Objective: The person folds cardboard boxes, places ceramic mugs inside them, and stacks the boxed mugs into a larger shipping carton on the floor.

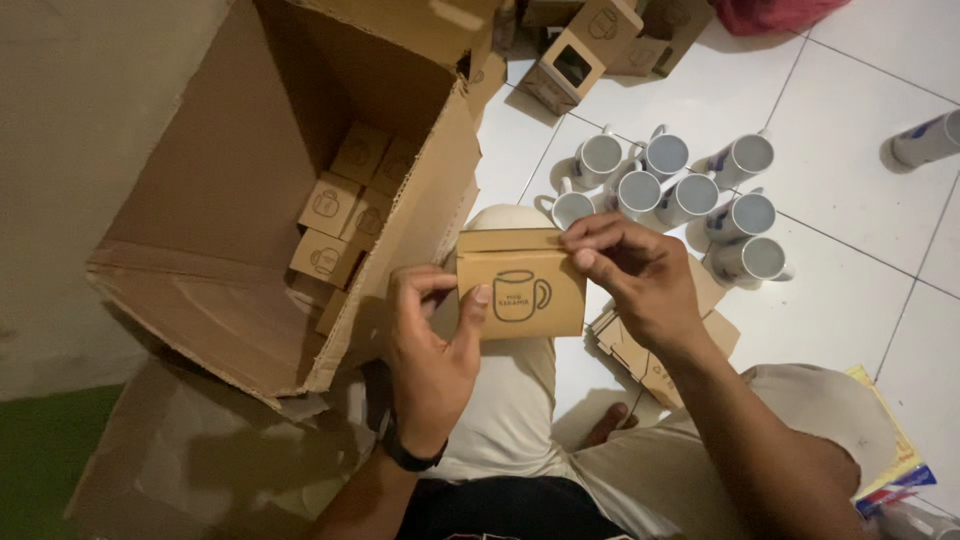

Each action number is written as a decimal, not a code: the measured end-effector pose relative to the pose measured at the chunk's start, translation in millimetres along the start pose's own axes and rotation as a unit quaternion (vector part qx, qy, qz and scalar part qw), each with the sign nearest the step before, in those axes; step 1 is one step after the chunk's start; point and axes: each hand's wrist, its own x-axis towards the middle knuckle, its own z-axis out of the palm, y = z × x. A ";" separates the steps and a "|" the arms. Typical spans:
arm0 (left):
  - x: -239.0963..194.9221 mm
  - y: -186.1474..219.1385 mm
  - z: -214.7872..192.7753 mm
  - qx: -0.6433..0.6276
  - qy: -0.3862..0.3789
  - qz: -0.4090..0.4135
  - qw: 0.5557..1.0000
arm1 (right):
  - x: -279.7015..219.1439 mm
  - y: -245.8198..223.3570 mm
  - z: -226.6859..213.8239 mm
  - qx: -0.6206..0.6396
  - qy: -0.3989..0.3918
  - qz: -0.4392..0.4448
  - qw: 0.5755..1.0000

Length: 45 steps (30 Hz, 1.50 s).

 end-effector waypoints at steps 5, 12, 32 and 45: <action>7.0 -0.2 -5.3 -0.005 -0.026 -0.002 1.000 | 1.1 -4.0 -2.4 0.005 -0.018 0.015 1.000; 17.7 -1.0 -1.6 -0.049 -0.033 -0.009 0.998 | 3.6 11.4 -3.5 -0.014 -0.010 -0.025 1.000; 37.9 -15.4 18.6 -0.243 -0.081 -0.034 0.966 | 9.7 -82.9 24.3 -0.433 -0.263 -0.104 0.856; 50.6 7.7 -104.3 -0.143 0.057 0.034 0.988 | 83.4 -109.6 89.9 -0.506 -0.332 0.001 0.796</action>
